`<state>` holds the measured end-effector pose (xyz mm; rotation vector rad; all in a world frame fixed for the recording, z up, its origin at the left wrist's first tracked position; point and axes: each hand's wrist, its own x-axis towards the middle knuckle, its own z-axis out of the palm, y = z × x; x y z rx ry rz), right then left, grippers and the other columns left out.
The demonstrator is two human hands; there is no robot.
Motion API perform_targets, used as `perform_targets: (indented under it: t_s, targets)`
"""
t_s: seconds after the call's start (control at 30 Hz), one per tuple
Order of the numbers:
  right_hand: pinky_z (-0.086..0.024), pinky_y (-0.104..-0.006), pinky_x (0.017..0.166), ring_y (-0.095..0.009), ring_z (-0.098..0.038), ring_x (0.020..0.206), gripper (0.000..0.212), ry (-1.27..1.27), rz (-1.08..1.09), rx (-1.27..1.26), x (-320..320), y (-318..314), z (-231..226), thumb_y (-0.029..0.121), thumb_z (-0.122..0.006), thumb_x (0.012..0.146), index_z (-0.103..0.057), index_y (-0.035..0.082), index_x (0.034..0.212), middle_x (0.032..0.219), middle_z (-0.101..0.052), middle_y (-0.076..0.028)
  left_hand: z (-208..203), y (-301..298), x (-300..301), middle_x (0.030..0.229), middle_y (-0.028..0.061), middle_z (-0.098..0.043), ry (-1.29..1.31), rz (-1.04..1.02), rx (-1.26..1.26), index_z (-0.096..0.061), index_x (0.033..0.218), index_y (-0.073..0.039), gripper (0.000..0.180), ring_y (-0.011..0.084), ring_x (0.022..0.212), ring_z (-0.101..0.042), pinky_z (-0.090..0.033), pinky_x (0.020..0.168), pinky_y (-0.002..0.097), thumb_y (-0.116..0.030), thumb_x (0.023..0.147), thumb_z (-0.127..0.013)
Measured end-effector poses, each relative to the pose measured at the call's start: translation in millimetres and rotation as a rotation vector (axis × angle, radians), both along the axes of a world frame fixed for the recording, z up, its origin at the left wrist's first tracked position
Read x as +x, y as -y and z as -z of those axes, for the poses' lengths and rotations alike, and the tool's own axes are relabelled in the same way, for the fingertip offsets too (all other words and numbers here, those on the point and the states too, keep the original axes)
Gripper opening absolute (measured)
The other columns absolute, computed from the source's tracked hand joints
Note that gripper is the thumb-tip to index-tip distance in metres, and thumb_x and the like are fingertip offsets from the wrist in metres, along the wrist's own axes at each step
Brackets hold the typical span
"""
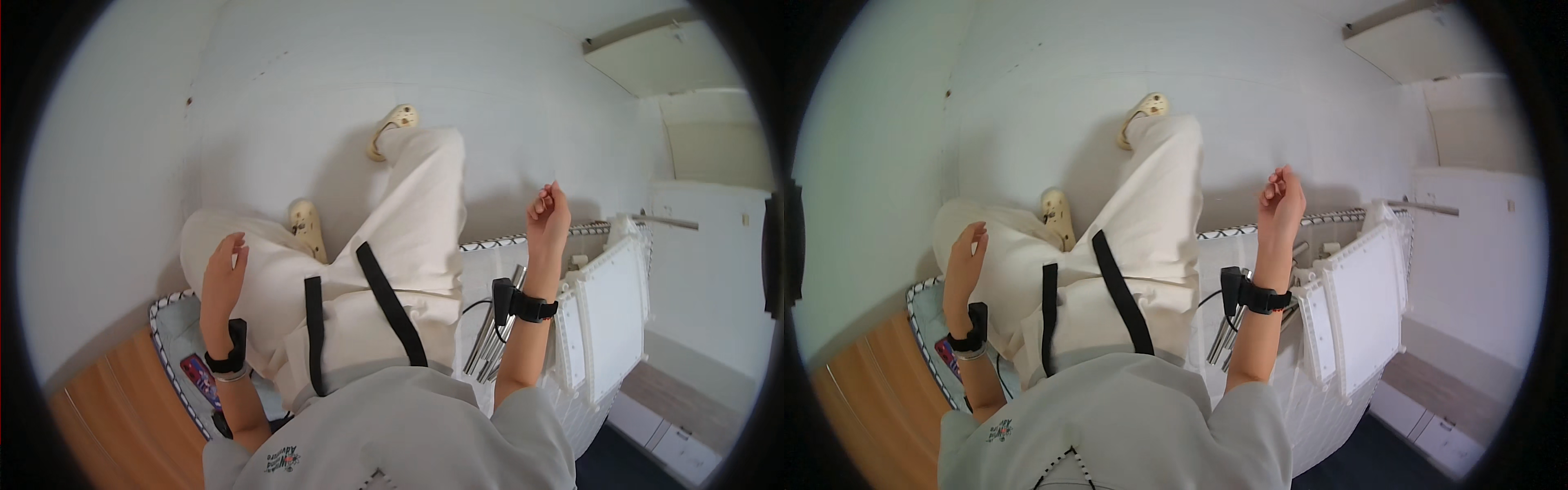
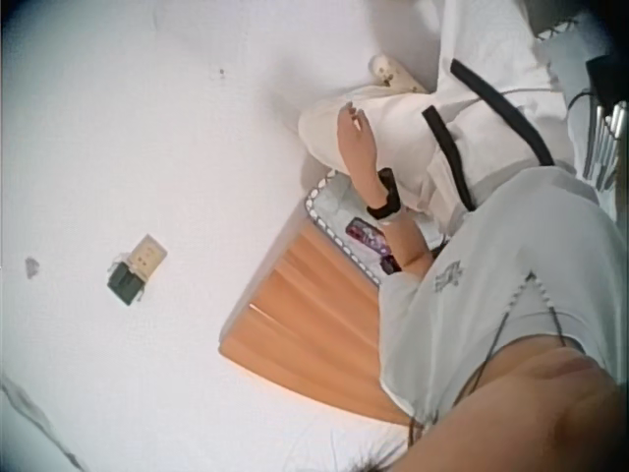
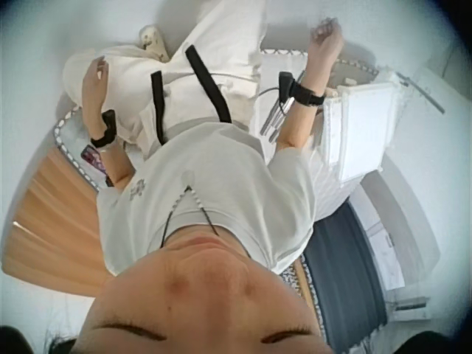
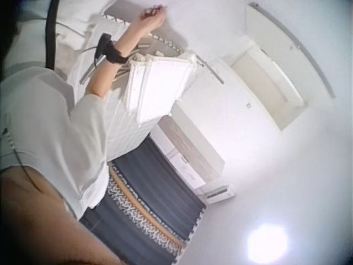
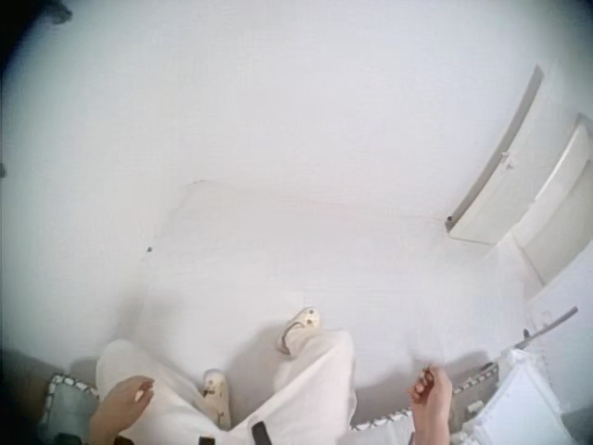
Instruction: Assembling a white plastic and metal shelf or rack.
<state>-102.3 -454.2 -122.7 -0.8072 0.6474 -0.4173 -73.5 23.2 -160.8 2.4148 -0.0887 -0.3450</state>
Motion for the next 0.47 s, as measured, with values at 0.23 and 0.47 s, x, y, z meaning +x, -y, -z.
perform_targets:
  t_s: [0.23, 0.47]
  targets:
    - [-0.046, -0.0336, 0.08, -0.025, -0.059, 0.093, 0.033, -0.756, -0.298, -1.247, -61, 28, 163, 0.017, -0.058, 0.078, -0.058, 0.0, 0.107, 0.105, -0.058, -0.018, -8, -69, -31, 0.104, 0.0157, -0.056, 0.185, -0.319, 0.368, -0.052, 0.108, -0.003, 0.026, 0.031, 0.097, -0.054, -0.043, 0.081, 0.0371, -0.016, 0.087, -0.048]
    - [-0.032, -0.0461, 0.093, -0.026, -0.052, 0.105, 0.034, -1.055, -0.786, -1.804, -82, 10, 243, 0.033, -0.054, 0.077, -0.063, 0.009, 0.099, 0.112, -0.058, -0.009, 21, -150, -107, 0.112, 0.0215, -0.052, -0.017, -0.664, 0.743, -0.05, 0.113, -0.007, 0.048, 0.0389, 0.102, -0.05, -0.04, 0.087, 0.0432, -0.041, 0.079, -0.056]
